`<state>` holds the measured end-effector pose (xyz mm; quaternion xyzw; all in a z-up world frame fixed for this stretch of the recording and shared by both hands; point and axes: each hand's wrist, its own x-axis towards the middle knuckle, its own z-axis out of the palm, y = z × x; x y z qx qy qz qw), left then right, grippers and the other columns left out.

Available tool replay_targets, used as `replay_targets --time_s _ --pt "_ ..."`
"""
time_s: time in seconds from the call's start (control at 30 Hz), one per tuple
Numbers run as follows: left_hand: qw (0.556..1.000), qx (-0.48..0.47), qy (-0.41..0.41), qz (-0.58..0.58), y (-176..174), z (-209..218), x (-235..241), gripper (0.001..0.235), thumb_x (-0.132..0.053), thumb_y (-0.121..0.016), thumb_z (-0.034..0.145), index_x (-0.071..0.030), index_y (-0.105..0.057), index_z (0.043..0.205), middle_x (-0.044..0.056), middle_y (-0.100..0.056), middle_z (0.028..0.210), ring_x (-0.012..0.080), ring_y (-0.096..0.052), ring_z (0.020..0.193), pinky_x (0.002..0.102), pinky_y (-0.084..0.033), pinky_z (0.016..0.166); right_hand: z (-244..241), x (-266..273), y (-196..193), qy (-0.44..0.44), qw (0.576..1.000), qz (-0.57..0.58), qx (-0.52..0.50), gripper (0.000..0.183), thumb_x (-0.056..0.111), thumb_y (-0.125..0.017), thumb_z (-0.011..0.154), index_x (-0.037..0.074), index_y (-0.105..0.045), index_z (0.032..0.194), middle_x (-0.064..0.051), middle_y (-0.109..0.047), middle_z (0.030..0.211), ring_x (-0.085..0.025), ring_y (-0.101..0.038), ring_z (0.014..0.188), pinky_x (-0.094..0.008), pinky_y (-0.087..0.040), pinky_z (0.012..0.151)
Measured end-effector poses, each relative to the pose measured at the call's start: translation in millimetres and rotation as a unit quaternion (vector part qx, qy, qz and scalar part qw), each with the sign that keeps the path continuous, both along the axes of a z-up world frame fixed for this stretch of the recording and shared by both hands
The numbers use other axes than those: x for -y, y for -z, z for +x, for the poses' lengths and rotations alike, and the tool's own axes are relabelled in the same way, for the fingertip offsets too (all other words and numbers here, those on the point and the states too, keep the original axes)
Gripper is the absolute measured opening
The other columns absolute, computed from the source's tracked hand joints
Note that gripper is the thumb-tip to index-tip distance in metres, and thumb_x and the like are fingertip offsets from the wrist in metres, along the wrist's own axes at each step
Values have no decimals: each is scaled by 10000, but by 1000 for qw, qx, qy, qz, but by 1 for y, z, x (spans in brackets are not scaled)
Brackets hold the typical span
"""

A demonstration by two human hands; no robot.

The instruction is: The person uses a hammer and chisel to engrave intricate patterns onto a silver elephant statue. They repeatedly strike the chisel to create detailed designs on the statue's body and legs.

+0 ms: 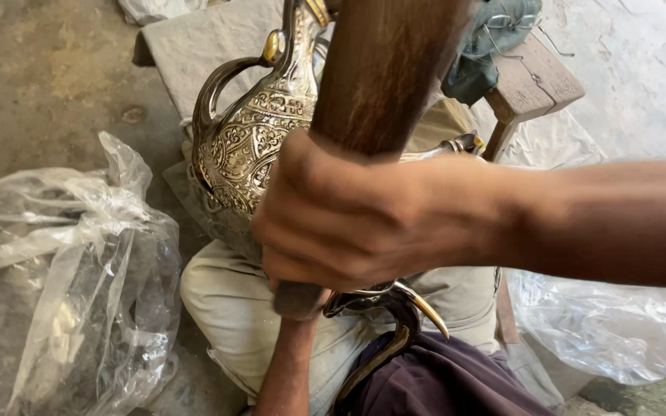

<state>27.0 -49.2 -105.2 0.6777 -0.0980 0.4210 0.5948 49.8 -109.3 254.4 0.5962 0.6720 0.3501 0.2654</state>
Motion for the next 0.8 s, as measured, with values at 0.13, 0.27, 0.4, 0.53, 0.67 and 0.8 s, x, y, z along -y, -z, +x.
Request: replay_targets --time_s 0.13,0.27,0.4,0.53,0.67,0.8 --pt "1000 -2 14 14 -7 10 -3 261 -68 -659 1049 19 -621 1292 161 -735 1138 264 -743 1019 374 -606 900 -8 7 -2 47 997 19 -63 175 341 -730 987 318 -570 1056 65 -541 840 -150 -580 793 -372 -493 827" --pt "999 -16 19 21 -21 -11 -13 262 -65 -660 1048 25 -619 1291 167 -734 1133 268 -742 1016 375 -605 901 -17 31 0 54 977 -29 206 267 238 -752 764 200 -598 979 50 -576 888 -141 -626 917 -396 -473 945" --pt "999 -15 -37 -21 -59 -29 -39 263 -61 -662 1047 31 -616 1290 173 -733 1129 272 -741 1013 376 -604 903 -3 83 -6 236 957 136 -99 345 285 -830 802 158 -695 1094 -56 -697 987 -234 -691 882 -401 -542 831" --pt "995 -47 -15 -83 -104 -35 -60 261 -79 -707 1046 13 -542 1226 132 -753 1098 215 -767 966 322 -646 837 -3 131 13 455 830 233 -223 392 360 -811 885 81 -683 1128 -77 -717 869 -174 -639 649 -370 -495 598" --pt "995 -48 87 3 -142 -20 -60 241 -130 -717 1013 -17 -549 1143 72 -759 1073 127 -748 856 251 -615 683 -9 154 66 668 552 261 -426 409 407 -776 852 105 -661 1101 -103 -673 743 -216 -700 610 -356 -557 582" --pt "986 -54 34 155 -152 -11 -56 221 -126 -726 1005 -43 -600 1167 71 -746 1059 203 -766 915 309 -617 756 -28 171 90 556 563 364 -491 526 350 -832 792 55 -566 1137 -164 -661 809 -287 -690 662 -443 -547 616"
